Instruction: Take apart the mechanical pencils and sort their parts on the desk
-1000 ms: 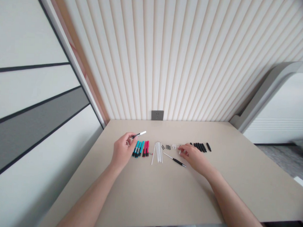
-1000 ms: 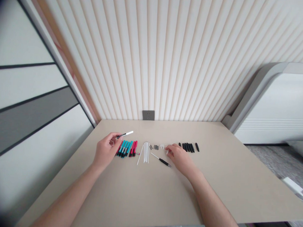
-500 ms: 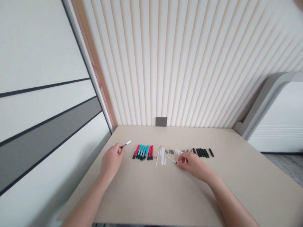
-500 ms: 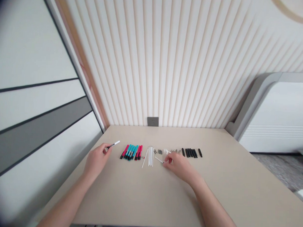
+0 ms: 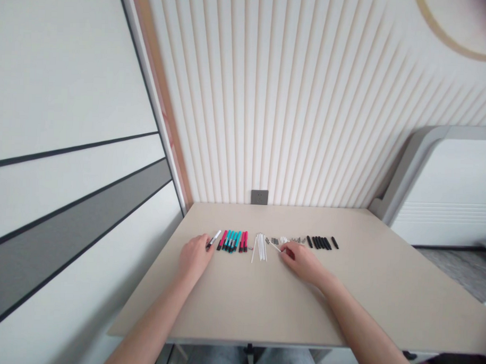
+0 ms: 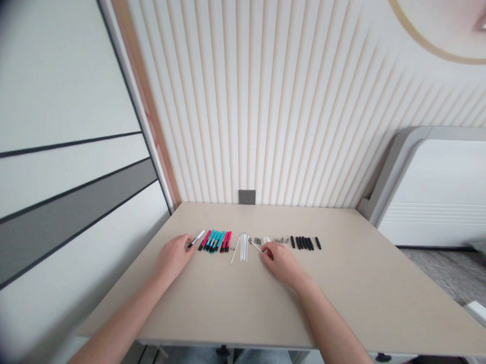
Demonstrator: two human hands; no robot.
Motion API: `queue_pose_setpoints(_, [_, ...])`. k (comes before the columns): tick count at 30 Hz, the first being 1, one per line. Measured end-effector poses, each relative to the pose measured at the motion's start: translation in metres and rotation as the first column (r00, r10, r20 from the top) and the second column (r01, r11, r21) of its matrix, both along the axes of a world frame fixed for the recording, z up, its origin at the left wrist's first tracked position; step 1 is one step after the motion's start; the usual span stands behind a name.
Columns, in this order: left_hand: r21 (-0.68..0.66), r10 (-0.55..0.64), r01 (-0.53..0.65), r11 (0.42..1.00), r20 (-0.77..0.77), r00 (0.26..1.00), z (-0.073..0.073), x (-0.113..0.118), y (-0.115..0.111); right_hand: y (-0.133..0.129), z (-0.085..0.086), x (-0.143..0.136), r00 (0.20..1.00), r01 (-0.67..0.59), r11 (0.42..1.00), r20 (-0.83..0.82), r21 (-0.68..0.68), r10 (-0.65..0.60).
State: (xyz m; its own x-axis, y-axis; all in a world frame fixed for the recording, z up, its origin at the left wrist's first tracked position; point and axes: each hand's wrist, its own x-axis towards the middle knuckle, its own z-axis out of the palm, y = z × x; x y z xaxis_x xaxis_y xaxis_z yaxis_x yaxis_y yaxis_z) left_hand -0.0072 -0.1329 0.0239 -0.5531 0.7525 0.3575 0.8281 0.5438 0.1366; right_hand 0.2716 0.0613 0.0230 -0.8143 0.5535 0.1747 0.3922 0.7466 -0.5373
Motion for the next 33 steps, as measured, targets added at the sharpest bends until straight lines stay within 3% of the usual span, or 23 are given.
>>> queue_pose_setpoints(7, [0.070,-0.058,0.060,0.996,-0.041,0.997,0.008,0.007,-0.001,-0.006,-0.002,-0.005,0.988,-0.083,0.992,-0.121,0.091,0.093])
queue_pose_setpoints(10, [0.148,-0.169,0.192,0.970,-0.153,0.974,0.014,0.021,0.005,-0.013,-0.003,-0.011,0.978,-0.155,0.963,-0.106,0.220,0.182])
queue_pose_setpoints(14, [0.087,-0.555,0.588,0.804,-0.246,0.795,0.013,0.055,0.020,-0.026,-0.006,-0.023,0.957,-0.237,0.889,-0.063,0.391,0.282])
queue_pose_setpoints(17, [0.017,-0.669,0.691,0.722,-0.238,0.704,0.008,0.079,0.029,-0.033,-0.008,-0.029,0.943,-0.277,0.851,-0.045,0.446,0.331])
queue_pose_setpoints(22, [-0.002,-0.661,0.686,0.728,-0.266,0.701,0.001,0.086,0.028,-0.033,-0.004,-0.023,0.920,-0.314,0.848,-0.085,0.426,0.383])
queue_pose_setpoints(33, [0.039,-0.621,0.642,0.766,-0.212,0.754,0.001,0.076,0.022,-0.010,0.001,-0.007,0.968,-0.184,0.927,-0.106,0.326,0.229])
